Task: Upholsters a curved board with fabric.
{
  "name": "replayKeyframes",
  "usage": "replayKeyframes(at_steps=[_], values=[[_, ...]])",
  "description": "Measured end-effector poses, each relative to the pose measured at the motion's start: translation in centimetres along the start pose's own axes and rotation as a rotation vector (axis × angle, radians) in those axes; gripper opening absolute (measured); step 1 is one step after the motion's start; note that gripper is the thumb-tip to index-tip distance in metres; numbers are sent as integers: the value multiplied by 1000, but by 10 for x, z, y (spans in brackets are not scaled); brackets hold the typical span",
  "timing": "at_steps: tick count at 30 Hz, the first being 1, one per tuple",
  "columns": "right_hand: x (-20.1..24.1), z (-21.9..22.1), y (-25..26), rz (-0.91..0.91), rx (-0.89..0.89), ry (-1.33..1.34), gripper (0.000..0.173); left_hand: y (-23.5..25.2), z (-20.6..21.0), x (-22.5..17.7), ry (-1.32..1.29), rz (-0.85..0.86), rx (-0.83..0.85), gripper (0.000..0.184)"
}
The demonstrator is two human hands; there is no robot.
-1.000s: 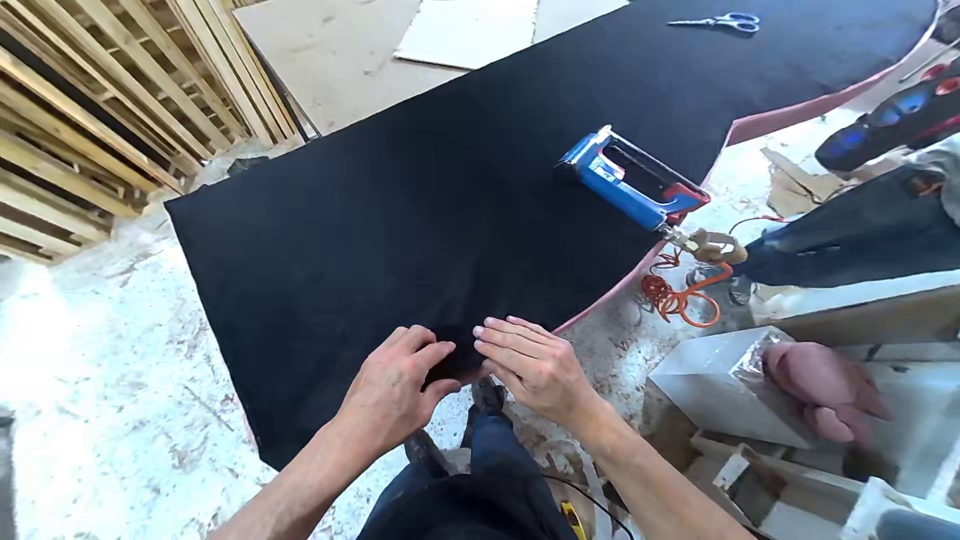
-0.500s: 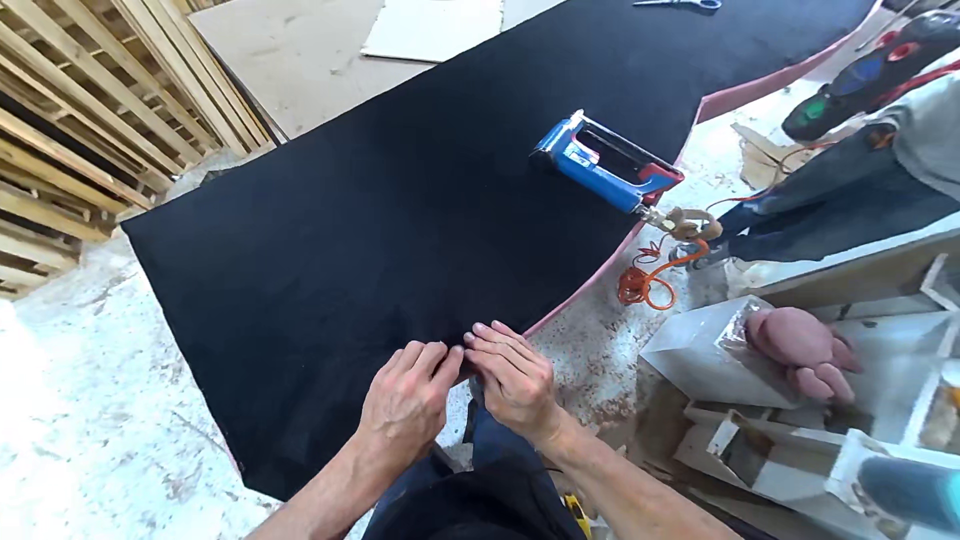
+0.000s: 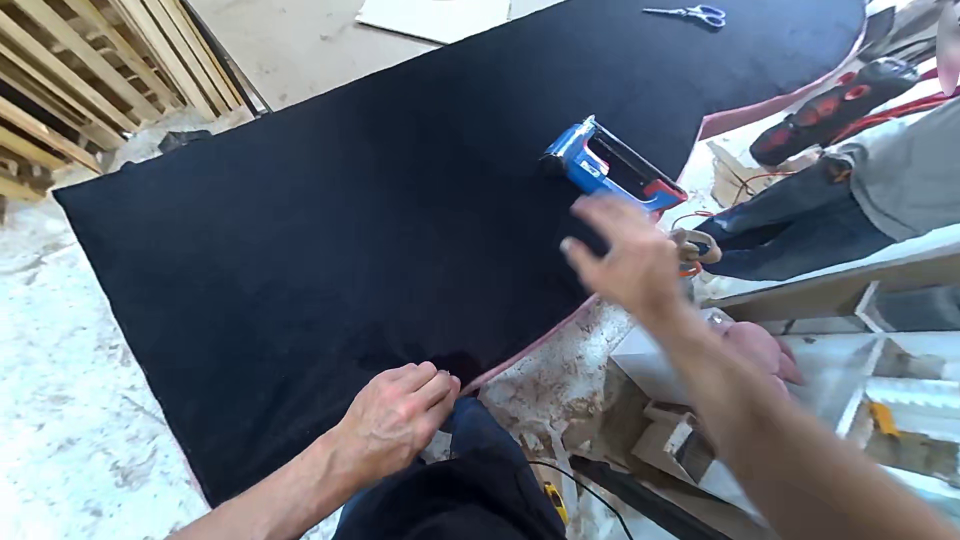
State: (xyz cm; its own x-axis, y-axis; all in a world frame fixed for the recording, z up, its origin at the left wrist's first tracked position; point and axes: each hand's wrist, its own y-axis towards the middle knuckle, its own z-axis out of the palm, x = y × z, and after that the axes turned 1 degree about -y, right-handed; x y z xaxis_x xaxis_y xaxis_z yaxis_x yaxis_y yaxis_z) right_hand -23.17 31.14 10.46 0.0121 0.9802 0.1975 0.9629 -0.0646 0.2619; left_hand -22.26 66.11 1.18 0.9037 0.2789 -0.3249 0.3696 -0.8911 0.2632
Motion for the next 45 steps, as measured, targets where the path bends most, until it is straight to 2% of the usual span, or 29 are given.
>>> replayKeyframes(at_steps=[1,2,3,5,9,11,14,17,20,22,27,30,33,34,36,38,42,45], values=[[-26,-5,29,120,69,-24,71,0,0,-1,4,-4,14,31],[-46,-4,50,222,135,-50,83,1,0,-3,11,-2,29,30],[-60,-1,66,276,201,-78,88,1,-1,-4,19,2,38,29],[-70,5,85,281,305,-141,84,3,-3,-3,18,18,51,27],[-67,-1,119,274,483,-287,65,8,-1,-1,2,40,53,26],[-62,0,122,325,495,-316,66,7,0,-3,-23,12,49,26],[-38,-12,97,278,355,-235,79,3,-1,0,-109,-108,-3,26],[25,-16,18,25,194,5,58,4,-4,2,-111,-141,-27,22],[70,22,-67,-220,103,265,37,6,-8,5,-67,-88,-4,20],[75,50,-88,-329,25,378,24,6,-14,5,-36,-67,8,20],[73,60,-83,-433,-40,354,18,5,-23,-3,-1,-72,-43,26],[74,84,-89,-468,-264,341,10,11,-27,-14,92,-177,-27,22],[77,116,-96,-406,-408,362,8,34,-23,-34,185,-365,-37,28],[78,123,-97,-378,-423,367,8,43,-19,-39,198,-398,-52,31],[82,130,-99,-321,-441,379,7,53,-5,-40,218,-414,-94,25],[85,132,-100,-290,-461,411,8,52,5,-32,187,-355,-138,18],[86,131,-107,-319,-471,524,7,33,13,-9,44,-97,-184,19],[85,131,-107,-314,-414,543,8,30,14,4,22,3,-160,23]])
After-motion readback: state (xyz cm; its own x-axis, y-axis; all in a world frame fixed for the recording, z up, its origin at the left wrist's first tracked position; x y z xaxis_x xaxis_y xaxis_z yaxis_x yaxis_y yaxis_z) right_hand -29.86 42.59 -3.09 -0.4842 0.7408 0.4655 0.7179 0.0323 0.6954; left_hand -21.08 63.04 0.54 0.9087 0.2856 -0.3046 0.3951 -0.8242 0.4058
